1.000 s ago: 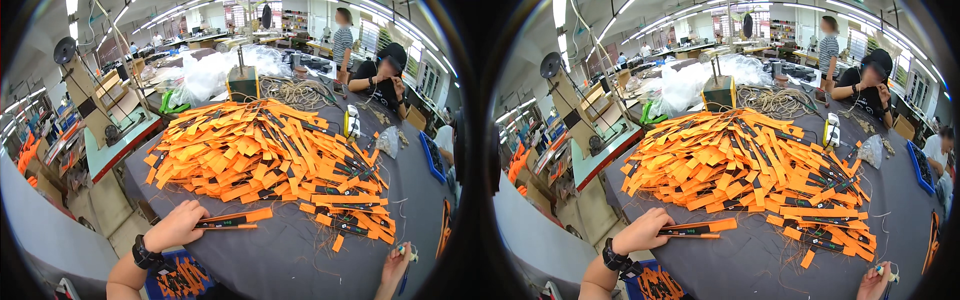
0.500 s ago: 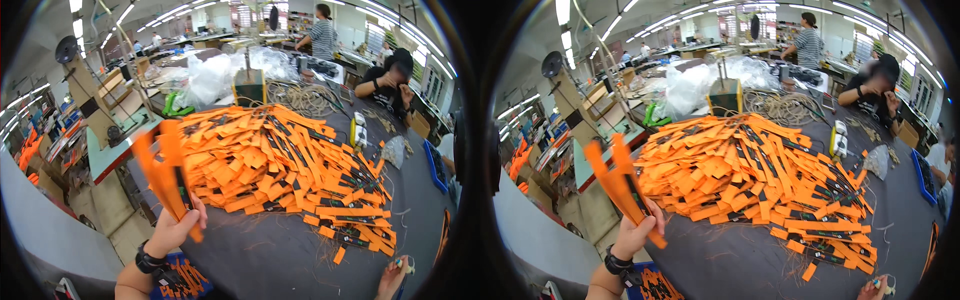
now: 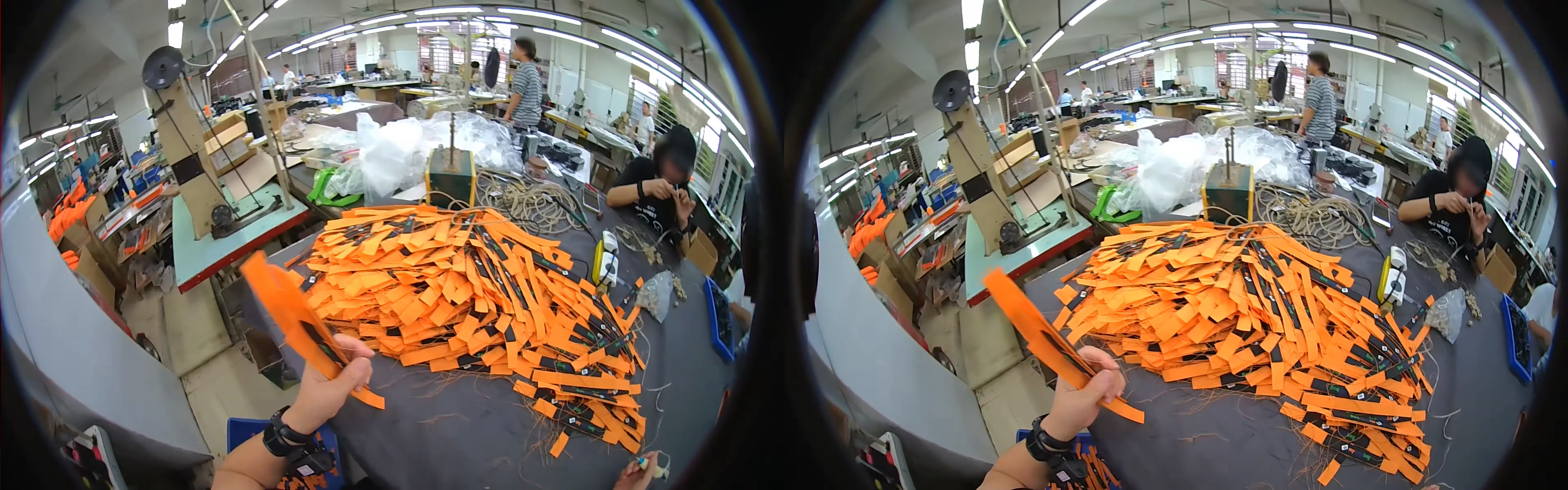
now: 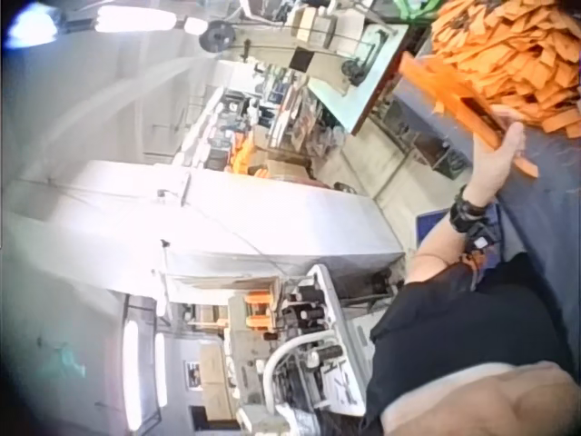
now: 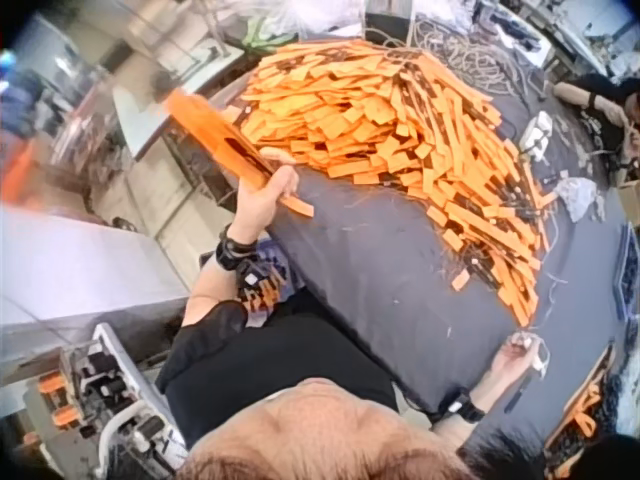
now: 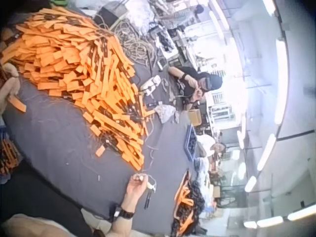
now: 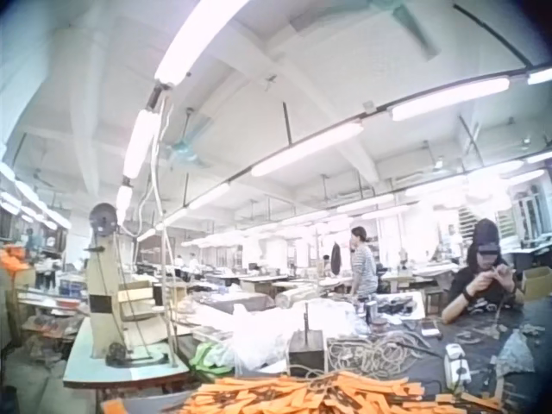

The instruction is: The person assembles orange lanyards by applying glue to the ends of the straps and attaching small black components. They repeatedly pick up lanyards from a pile, apply glue, attach the components, and place the finished items into a blue bin.

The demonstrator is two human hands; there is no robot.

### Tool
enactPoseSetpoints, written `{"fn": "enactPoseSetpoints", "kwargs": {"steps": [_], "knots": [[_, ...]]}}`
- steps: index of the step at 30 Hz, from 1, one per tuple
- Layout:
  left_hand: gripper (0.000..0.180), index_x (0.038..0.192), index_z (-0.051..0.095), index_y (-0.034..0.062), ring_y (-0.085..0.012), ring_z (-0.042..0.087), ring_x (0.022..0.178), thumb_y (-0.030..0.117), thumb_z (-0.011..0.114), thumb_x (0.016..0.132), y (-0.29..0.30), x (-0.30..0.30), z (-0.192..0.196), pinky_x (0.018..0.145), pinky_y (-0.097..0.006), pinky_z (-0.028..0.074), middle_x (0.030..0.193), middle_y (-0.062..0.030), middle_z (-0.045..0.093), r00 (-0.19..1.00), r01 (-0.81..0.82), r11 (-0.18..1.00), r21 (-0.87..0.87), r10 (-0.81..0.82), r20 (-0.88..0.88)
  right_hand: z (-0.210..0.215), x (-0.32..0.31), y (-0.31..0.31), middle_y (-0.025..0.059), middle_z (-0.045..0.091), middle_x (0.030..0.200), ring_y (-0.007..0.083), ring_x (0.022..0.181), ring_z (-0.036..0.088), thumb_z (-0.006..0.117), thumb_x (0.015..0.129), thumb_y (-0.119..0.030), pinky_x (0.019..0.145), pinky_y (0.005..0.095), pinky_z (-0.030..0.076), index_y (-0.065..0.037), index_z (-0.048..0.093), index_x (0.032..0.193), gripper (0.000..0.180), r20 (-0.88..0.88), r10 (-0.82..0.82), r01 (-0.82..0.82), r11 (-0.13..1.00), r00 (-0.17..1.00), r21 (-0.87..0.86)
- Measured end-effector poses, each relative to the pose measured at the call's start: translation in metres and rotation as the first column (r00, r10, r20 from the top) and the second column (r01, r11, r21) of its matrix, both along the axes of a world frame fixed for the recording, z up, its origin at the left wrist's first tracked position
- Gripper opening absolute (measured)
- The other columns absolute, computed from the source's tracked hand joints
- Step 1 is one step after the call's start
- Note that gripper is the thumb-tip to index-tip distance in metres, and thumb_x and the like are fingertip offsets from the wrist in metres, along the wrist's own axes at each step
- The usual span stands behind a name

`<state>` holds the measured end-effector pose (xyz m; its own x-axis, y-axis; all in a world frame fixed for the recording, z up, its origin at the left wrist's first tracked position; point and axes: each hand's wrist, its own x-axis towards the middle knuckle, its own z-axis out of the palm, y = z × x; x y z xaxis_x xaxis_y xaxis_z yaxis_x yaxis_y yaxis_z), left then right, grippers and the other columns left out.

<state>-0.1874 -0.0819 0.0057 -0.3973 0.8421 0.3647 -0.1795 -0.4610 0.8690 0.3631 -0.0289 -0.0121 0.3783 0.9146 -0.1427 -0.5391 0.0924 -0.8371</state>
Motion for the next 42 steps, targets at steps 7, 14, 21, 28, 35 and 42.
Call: {"fn": "enactPoseSetpoints", "kwargs": {"steps": [7, 14, 21, 28, 35, 42], "knots": [[0.017, 0.110, 0.057, 0.0006, -0.0085, 0.047, 0.053, 0.007, 0.062, 0.095, 0.004, 0.001, 0.035, 0.053, -0.027, 0.040, 0.071, -0.0014, 0.054, 0.996, -0.060, 0.992, -0.107, 0.052, -0.079, 0.002, -0.002, -0.003, 0.0042, 0.061, 0.075, 0.0142, 0.063, 0.055, 0.055, 0.101, -0.018, 0.057, 0.0259, 0.045, -0.006, 0.060, 0.089, 0.018, 0.019, 0.042, -0.043, 0.998, 0.999, 0.036], [0.021, 0.109, 0.064, 0.0020, -0.0042, 0.053, 0.071, 0.015, 0.069, 0.094, 0.001, 0.018, 0.034, 0.063, -0.023, 0.044, 0.078, 0.0030, 0.058, 0.968, -0.052, 0.990, -0.129, 0.018, -0.252, 0.009, -0.014, -0.006, 0.0029, 0.061, 0.074, 0.0122, 0.064, 0.056, 0.058, 0.100, -0.018, 0.056, 0.0236, 0.045, -0.006, 0.060, 0.090, 0.015, 0.003, 0.041, -0.041, 0.999, 0.999, -0.004], [0.023, 0.096, 0.061, 0.0029, -0.0061, 0.053, 0.067, 0.025, 0.065, 0.098, 0.014, 0.019, -0.034, 0.064, -0.024, 0.045, 0.075, 0.0026, 0.055, 0.980, -0.089, 0.951, -0.297, 0.030, -0.197, 0.011, -0.018, -0.004, 0.0027, 0.060, 0.072, 0.0124, 0.063, 0.056, 0.060, 0.098, -0.019, 0.054, 0.0241, 0.045, -0.007, 0.060, 0.088, 0.016, 0.029, 0.082, -0.081, 0.997, 0.996, -0.017], [0.013, 0.096, 0.055, 0.0068, -0.0065, 0.031, 0.046, 0.019, 0.058, 0.101, -0.031, -0.010, -0.009, 0.048, -0.026, 0.031, 0.059, 0.0044, 0.035, 0.860, 0.253, 0.967, 0.021, -0.235, 0.454, 0.015, -0.025, -0.007, 0.0027, 0.060, 0.072, 0.0134, 0.062, 0.055, 0.061, 0.096, -0.016, 0.055, 0.0259, 0.044, -0.006, 0.060, 0.088, 0.013, 0.025, 0.110, -0.110, 0.994, 0.994, 0.027], [0.012, 0.105, 0.057, 0.0037, -0.0078, 0.041, 0.050, 0.011, 0.061, 0.096, -0.188, -0.063, -0.061, 0.049, -0.026, 0.036, 0.067, 0.0016, 0.046, 0.869, -0.246, 0.830, -0.500, 0.417, 0.265, 0.010, -0.019, -0.006, 0.0029, 0.061, 0.077, 0.0152, 0.067, 0.054, 0.064, 0.094, -0.020, 0.058, 0.0258, 0.041, -0.008, 0.061, 0.086, 0.015, 0.148, 0.172, -0.177, 0.984, 0.974, 0.019], [0.019, 0.105, 0.057, 0.0029, -0.0086, 0.050, 0.049, 0.011, 0.067, 0.092, -0.301, -0.054, -0.229, 0.044, -0.024, 0.042, 0.074, -0.0006, 0.057, 0.801, -0.409, 0.194, -0.892, 0.544, -0.250, 0.003, -0.009, -0.003, 0.0032, 0.062, 0.077, 0.0170, 0.069, 0.055, 0.064, 0.095, -0.024, 0.060, 0.0299, 0.043, -0.008, 0.062, 0.085, 0.018, 0.157, 0.232, -0.239, 0.971, 0.960, 0.029]]}}
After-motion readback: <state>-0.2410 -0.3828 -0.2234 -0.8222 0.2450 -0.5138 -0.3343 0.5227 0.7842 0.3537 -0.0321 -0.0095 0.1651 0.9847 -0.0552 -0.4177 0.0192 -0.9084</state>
